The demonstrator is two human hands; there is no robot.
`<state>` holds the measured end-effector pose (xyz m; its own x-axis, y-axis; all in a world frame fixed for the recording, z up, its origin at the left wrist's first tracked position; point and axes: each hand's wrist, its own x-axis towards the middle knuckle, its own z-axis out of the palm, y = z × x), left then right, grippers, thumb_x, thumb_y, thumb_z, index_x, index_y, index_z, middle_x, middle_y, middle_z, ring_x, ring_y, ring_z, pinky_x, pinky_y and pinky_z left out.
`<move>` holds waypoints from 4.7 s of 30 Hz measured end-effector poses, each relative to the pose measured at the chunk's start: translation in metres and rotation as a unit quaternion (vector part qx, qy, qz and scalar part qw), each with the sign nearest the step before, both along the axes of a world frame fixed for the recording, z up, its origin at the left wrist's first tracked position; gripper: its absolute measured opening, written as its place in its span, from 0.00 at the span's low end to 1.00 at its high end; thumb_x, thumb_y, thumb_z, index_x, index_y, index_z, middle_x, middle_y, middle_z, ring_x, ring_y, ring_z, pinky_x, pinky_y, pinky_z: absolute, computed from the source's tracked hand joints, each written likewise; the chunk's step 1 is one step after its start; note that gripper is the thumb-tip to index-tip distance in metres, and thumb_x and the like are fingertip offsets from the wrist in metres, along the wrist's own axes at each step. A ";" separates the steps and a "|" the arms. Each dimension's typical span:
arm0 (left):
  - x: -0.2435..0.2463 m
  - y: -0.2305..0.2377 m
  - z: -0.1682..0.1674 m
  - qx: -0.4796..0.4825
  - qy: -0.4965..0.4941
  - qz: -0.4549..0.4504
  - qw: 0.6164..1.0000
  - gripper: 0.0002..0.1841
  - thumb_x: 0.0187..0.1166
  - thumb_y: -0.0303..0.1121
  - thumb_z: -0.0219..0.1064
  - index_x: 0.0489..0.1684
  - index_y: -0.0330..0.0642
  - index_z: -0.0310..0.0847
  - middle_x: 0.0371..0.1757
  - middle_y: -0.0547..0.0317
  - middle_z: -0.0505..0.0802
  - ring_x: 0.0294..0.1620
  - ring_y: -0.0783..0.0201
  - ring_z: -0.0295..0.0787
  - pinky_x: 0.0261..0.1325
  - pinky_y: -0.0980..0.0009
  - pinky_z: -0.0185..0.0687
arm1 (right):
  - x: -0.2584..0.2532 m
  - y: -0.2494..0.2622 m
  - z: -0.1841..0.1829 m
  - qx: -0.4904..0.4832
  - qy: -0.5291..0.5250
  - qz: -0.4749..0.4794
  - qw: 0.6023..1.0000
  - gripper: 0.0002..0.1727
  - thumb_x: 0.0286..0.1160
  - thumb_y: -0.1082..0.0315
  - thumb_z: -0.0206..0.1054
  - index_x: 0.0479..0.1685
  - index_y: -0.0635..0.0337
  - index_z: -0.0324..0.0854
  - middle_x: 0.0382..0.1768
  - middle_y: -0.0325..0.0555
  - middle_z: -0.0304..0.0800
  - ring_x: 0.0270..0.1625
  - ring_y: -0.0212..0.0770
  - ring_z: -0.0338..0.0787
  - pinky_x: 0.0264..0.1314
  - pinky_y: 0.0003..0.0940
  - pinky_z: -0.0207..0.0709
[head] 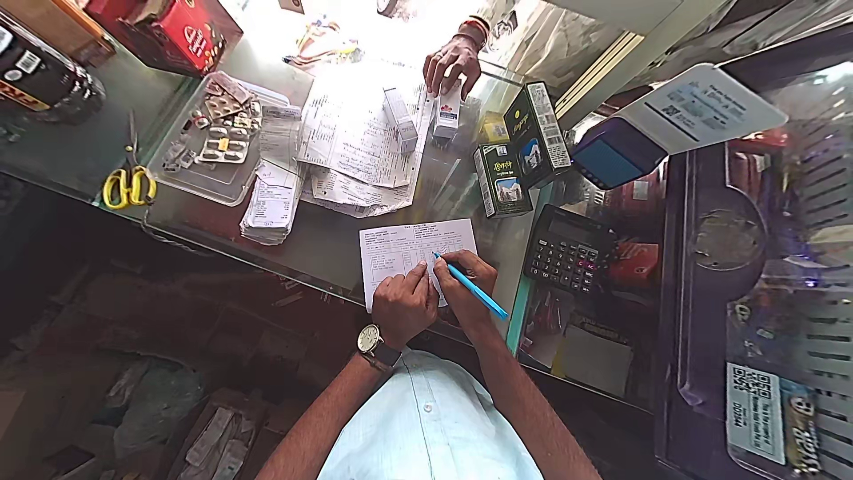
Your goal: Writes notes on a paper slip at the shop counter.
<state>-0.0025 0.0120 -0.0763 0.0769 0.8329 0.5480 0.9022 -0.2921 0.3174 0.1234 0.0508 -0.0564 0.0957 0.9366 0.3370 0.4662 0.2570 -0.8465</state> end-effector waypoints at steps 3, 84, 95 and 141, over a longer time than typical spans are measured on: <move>0.000 0.000 0.000 0.003 0.002 0.002 1.000 0.17 0.77 0.39 0.59 0.37 0.45 0.97 0.52 0.61 0.99 0.23 0.63 0.87 0.26 0.66 0.76 | 0.000 0.001 0.000 0.001 0.000 0.002 1.000 0.05 0.63 0.72 0.71 0.29 0.63 0.92 0.28 0.41 0.92 0.29 0.23 0.87 0.32 0.16 0.80; -0.003 0.001 -0.007 0.016 -0.017 -0.017 1.000 0.16 0.72 0.39 0.62 0.31 0.41 0.97 0.50 0.53 0.99 0.46 0.59 0.98 0.43 0.61 0.91 | 0.081 -0.037 -0.003 0.018 0.178 0.052 0.983 0.04 0.68 0.71 0.72 0.34 0.61 0.90 0.29 0.37 0.92 0.31 0.22 0.88 0.36 0.17 0.82; -0.002 -0.001 -0.004 0.005 -0.013 -0.032 0.999 0.19 0.74 0.40 0.60 0.30 0.40 0.97 0.51 0.53 0.99 0.38 0.54 0.98 0.35 0.57 0.89 | 0.084 -0.041 0.002 -0.010 0.204 0.004 0.979 0.03 0.68 0.75 0.71 0.36 0.65 0.90 0.29 0.38 0.92 0.28 0.24 0.87 0.33 0.19 0.82; -0.013 -0.001 -0.007 0.016 0.007 -0.033 0.999 0.20 0.79 0.43 0.55 0.41 0.48 0.98 0.59 0.64 0.97 0.28 0.57 0.88 0.31 0.57 0.74 | 0.085 -0.034 0.004 -0.016 0.291 0.010 0.956 0.05 0.71 0.79 0.68 0.38 0.66 0.89 0.29 0.41 0.92 0.28 0.28 0.88 0.34 0.23 0.84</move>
